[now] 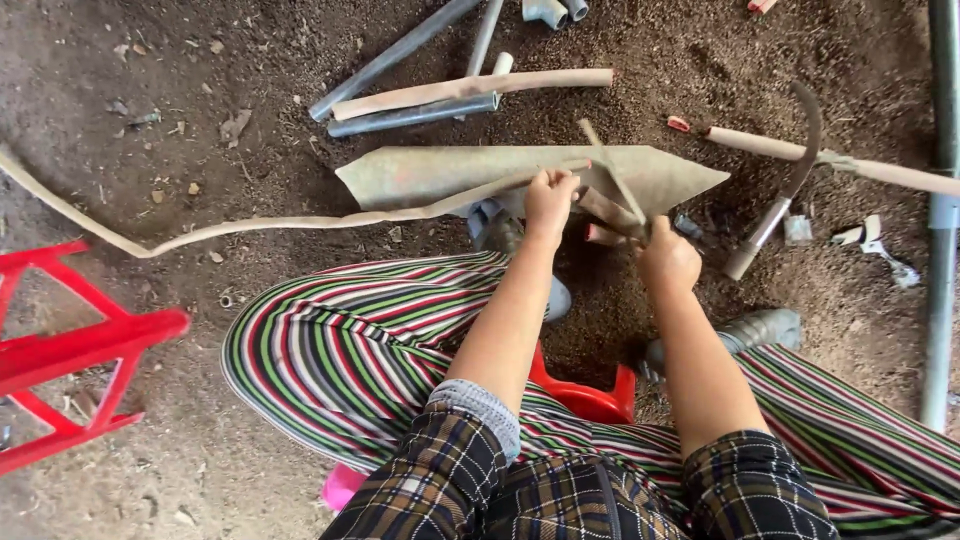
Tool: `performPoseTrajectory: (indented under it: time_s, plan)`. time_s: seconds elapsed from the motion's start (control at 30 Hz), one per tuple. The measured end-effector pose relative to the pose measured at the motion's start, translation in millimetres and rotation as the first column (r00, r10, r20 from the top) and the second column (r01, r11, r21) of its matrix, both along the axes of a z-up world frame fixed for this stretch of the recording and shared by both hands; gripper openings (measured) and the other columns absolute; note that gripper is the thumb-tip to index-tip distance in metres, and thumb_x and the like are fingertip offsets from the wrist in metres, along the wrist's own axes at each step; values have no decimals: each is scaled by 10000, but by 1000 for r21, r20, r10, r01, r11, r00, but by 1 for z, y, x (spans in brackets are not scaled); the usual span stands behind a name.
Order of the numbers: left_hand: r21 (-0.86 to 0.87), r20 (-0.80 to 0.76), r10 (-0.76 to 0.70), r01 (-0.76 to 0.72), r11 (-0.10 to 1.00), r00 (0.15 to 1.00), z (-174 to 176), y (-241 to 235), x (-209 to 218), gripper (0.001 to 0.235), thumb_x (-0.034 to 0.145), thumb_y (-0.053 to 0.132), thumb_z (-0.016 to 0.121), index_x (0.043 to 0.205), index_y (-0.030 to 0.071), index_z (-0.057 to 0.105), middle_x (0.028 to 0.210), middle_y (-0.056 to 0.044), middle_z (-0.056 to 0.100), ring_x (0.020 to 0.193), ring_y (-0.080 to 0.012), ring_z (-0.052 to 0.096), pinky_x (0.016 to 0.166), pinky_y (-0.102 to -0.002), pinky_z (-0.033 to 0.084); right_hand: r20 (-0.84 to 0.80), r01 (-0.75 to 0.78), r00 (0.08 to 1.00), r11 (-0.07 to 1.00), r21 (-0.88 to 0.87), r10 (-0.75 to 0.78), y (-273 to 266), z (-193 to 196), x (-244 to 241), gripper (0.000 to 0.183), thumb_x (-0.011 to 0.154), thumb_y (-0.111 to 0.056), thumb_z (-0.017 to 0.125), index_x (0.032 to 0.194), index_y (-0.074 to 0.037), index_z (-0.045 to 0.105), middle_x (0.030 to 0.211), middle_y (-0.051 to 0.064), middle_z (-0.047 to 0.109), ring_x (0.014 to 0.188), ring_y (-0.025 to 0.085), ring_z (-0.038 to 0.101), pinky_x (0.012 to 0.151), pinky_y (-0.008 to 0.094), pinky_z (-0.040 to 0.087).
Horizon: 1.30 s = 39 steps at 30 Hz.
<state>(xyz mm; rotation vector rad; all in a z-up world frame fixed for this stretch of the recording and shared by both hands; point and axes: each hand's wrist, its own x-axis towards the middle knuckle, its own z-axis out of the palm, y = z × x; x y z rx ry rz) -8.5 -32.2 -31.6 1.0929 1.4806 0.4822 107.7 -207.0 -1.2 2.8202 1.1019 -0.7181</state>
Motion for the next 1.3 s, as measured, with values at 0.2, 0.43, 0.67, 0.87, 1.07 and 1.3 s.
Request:
performPoseTrajectory:
  time_s: [0.2, 0.43, 0.67, 0.87, 1.07, 1.3]
  plan:
    - [-5, 20, -6, 6, 1000, 1000, 14, -16, 3, 328, 923, 380, 775, 1058, 85, 727, 1049, -133, 793, 865, -226, 801, 792, -367, 613, -317, 238, 934, 946, 221, -161, -15, -10, 9, 480, 940, -570, 793, 1261, -225, 704, 1014, 170, 803, 1055, 417, 759, 912, 543, 592]
    - [-66, 70, -138, 143, 988, 988, 54, -37, 26, 719, 985, 564, 731, 1397, -15, 618, 1331, -252, 683, 1257, -383, 689, 1018, -495, 587, -549, 565, 753, 783, 259, -362, -4, -4, -3, 335, 921, -478, 787, 1153, -236, 801, 868, 69, 767, 873, 288, 748, 814, 498, 598]
    - [-187, 593, -91, 247, 951, 800, 87, -32, 32, 649, 1028, 526, 764, 1408, 35, 573, 1286, -153, 726, 1093, -242, 739, 881, -290, 599, -909, 828, 413, 438, 348, -58, 14, 74, -12, 229, 989, -176, 768, 1058, 18, 667, 497, 28, 452, 377, 101, 443, 377, 253, 340]
    - [-98, 810, -54, 226, 969, 584, 112, -20, 38, 335, 1032, 262, 822, 1293, 89, 705, 1113, -161, 803, 1055, -281, 792, 952, -405, 626, -909, 818, 406, 404, 409, 98, 21, 83, -14, 164, 970, -77, 762, 1030, 38, 662, 539, 40, 450, 392, 104, 460, 351, 279, 373]
    - [-57, 817, -75, 209, 976, 572, 134, -18, 38, 290, 998, 201, 840, 1235, 77, 726, 1032, -171, 809, 991, -278, 809, 891, -411, 656, -910, 834, 387, 363, 415, 152, 23, 84, -13, 135, 951, -44, 767, 986, 20, 653, 535, 42, 402, 383, 114, 429, 355, 289, 362]
    - [0, 817, -121, 211, 978, 563, 149, -11, 37, 265, 969, 165, 852, 1188, 64, 742, 978, -159, 816, 954, -252, 818, 859, -391, 668, -871, 771, 470, 415, 483, 140, 25, 97, -15, 190, 953, -120, 819, 1001, 15, 695, 502, 72, 480, 372, 124, 470, 339, 272, 351]
